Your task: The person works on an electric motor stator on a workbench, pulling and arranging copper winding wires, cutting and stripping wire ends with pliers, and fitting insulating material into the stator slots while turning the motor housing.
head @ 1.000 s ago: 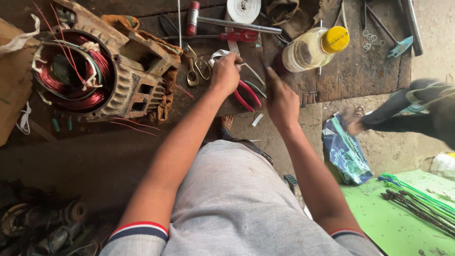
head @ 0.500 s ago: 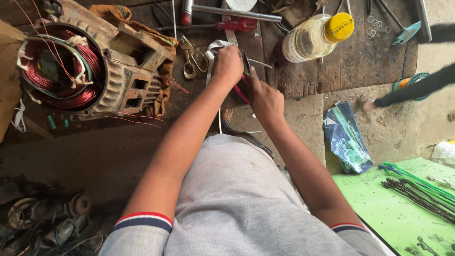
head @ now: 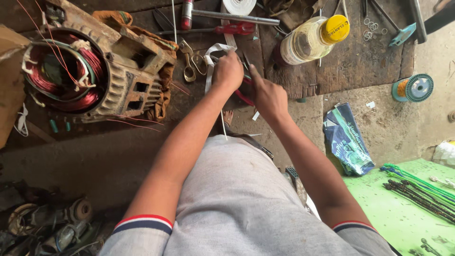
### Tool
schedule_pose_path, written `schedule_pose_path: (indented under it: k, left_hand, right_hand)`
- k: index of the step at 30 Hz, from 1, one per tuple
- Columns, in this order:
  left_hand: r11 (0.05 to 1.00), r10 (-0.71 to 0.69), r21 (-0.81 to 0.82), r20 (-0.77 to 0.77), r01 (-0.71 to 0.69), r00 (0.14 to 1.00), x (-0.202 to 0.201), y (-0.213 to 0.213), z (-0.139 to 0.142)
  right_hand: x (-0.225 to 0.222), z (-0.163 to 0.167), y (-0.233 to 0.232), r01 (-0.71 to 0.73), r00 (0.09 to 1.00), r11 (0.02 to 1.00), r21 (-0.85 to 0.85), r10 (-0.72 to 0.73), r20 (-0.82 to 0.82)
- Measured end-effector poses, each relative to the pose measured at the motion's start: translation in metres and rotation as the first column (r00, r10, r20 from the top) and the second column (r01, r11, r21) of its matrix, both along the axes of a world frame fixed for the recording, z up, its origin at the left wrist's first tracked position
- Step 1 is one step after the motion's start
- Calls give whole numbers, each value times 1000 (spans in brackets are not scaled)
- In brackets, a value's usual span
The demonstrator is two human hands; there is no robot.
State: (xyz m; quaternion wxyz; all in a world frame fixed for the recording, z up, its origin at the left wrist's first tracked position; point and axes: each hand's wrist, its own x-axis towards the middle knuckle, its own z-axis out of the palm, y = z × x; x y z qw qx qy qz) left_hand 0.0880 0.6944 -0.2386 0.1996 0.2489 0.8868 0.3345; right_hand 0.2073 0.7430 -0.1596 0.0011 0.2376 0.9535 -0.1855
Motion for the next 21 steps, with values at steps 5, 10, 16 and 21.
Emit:
schedule_pose_path:
  k: [5, 10, 16, 21]
  left_hand:
    - [995, -12, -102, 65, 19, 998, -13, 2, -3]
    - [997, -11, -77, 48, 15, 999, -15, 3, -3]
    - [998, 4, -56, 79, 0, 997, -16, 4, -6]
    - [997, -2, -72, 162, 14, 987, -14, 1, -9]
  right_hand:
    - [11, -10, -9, 63, 989, 997, -51, -69, -130]
    - [4, -21, -17, 92, 996, 995, 42, -92, -6]
    - [-10, -14, -15, 6, 996, 992, 128, -17, 88]
    - [-19, -13, -26, -24, 990, 992, 124, 6, 143]
